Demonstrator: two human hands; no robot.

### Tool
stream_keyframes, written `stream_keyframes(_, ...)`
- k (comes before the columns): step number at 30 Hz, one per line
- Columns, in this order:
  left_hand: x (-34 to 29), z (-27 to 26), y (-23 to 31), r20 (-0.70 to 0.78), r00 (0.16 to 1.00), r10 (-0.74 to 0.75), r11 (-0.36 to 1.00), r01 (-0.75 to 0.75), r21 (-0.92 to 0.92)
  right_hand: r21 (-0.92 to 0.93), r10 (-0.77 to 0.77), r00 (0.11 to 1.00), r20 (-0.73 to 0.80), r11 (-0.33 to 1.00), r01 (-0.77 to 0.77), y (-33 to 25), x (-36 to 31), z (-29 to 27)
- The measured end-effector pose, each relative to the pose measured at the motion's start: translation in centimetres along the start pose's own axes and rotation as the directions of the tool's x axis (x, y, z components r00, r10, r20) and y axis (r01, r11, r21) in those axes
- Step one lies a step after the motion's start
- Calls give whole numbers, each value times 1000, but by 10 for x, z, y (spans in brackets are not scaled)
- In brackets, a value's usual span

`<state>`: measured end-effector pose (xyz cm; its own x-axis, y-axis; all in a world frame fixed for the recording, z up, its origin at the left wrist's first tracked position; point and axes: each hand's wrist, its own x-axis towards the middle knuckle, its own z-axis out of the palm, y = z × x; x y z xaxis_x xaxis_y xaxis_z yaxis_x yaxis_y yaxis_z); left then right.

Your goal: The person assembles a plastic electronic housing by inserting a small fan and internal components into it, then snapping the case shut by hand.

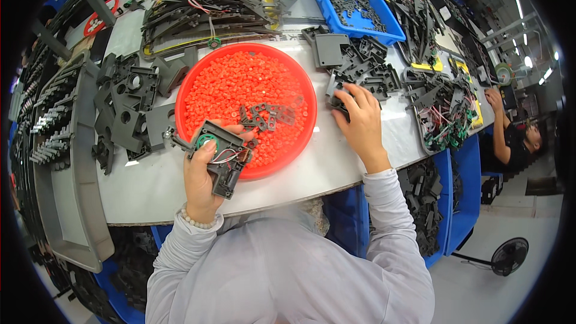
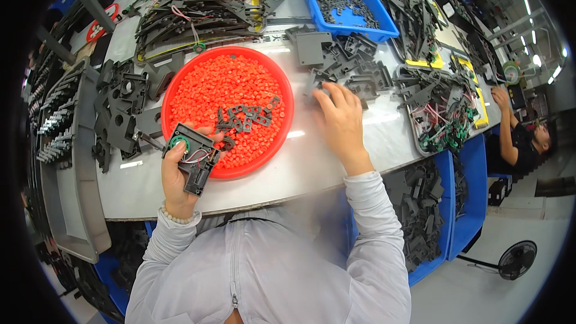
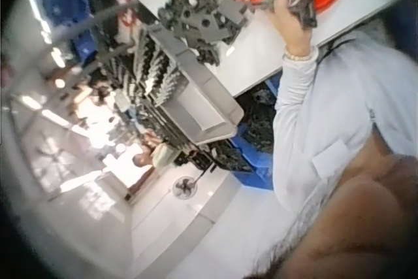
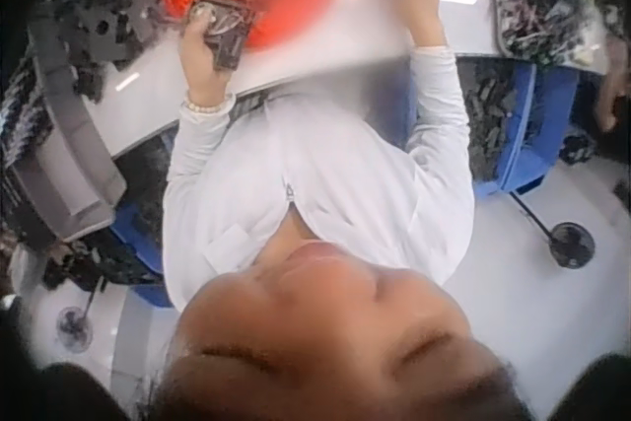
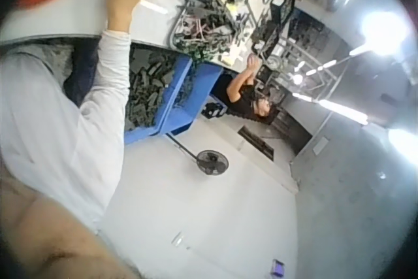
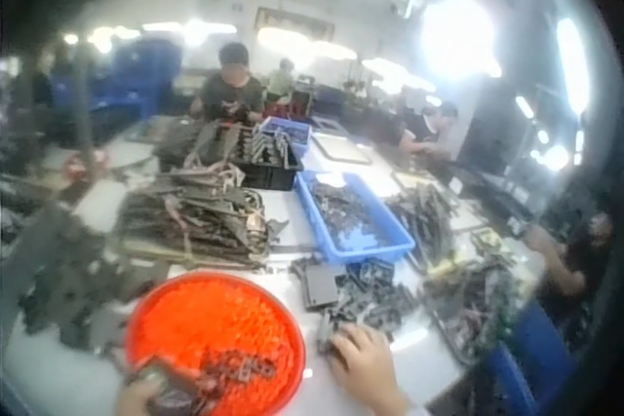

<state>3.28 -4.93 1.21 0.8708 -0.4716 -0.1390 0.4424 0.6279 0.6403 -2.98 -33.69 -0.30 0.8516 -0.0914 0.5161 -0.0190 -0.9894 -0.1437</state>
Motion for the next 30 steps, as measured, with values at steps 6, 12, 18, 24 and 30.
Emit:
stream_keyframes(6, -6, -3, 3, -43, 999, -28, 1000, 27, -11, 686, 423, 899, -115, 689, -236, -2, -8, -7)
stream_keyframes(12, -3, -1, -2, -2, 998, -58, 998, 58, -4, 797, 603, 598, 528, -109, -594, -17, -57, -23)
stream_keyframes(18, -1, -1, -8, 32, 995, -93, 995, 94, -24, 407, 509, 815, 277, 706, -580, -22, -63, -30)
stream_keyframes(24, -7, -6, -8, 6, 990, -144, 986, 144, -84, 263, -19, 907, 422, 960, -102, -29, -31, -39)
stream_keyframes(30, -10, -10, -6, 32, 983, -181, 970, 184, -160, 272, -27, 885, 465, 956, -114, -29, -14, -37)
